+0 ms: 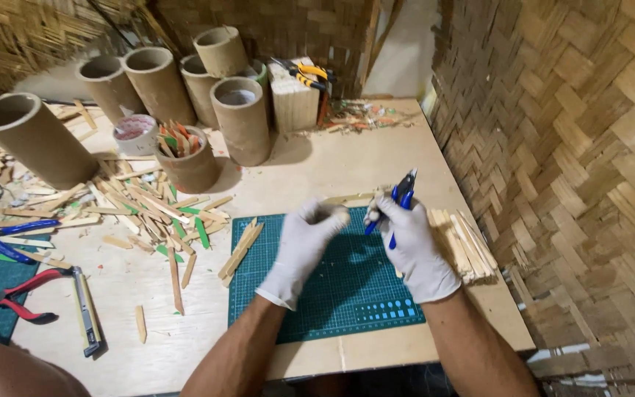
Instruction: The person is using a pair of small cutters to precisely trim and shape a popsicle stick on a cutting mat for a craft project.
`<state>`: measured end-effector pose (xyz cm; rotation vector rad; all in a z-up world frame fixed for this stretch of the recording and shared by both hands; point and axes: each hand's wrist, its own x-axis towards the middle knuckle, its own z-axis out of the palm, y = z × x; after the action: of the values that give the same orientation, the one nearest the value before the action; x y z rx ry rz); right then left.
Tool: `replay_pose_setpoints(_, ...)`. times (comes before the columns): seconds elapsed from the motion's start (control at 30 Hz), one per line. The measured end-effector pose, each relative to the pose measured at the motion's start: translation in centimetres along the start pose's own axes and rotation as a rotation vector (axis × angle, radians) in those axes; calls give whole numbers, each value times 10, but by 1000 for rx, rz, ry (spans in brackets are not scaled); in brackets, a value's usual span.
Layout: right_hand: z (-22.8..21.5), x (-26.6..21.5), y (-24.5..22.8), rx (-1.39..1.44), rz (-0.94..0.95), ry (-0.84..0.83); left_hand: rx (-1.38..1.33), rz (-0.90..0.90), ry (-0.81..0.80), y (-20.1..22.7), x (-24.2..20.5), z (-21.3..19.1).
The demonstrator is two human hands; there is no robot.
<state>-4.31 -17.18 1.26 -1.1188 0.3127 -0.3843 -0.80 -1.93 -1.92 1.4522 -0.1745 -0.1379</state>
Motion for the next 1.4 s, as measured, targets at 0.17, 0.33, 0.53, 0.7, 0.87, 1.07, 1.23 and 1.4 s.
replay_pose_setpoints(0.17,12,-9,23,124,97,-55,-265,-18,71,-1,-9,25)
replay_pose_setpoints(0.33,28,-23,26,206,169,-29,-380,-42,180,6,-12,26)
replay_pose_setpoints(0.53,27,-18,40,161,266,-36,-381,-109,224,8,-5,20)
replay_pose_setpoints(0.7,21,-22,30,-291,132,35,-46,45,179,24,0,-1)
replay_pose_setpoints(0.87,1,5,14,-388,-138,-46,-7,-58,-136,1,5,0)
replay_pose_setpoints(1.07,-19,15,12,-160,-130,-276,131,-177,-391,-8,-6,7)
replay_pose_setpoints(1.23,-27,19,11,-122,-98,-424,184,-185,-435,-10,-7,4)
replay_pose_setpoints(1.4,-31,24,14,-157,-94,-441,237,-172,-449,-24,-7,4)
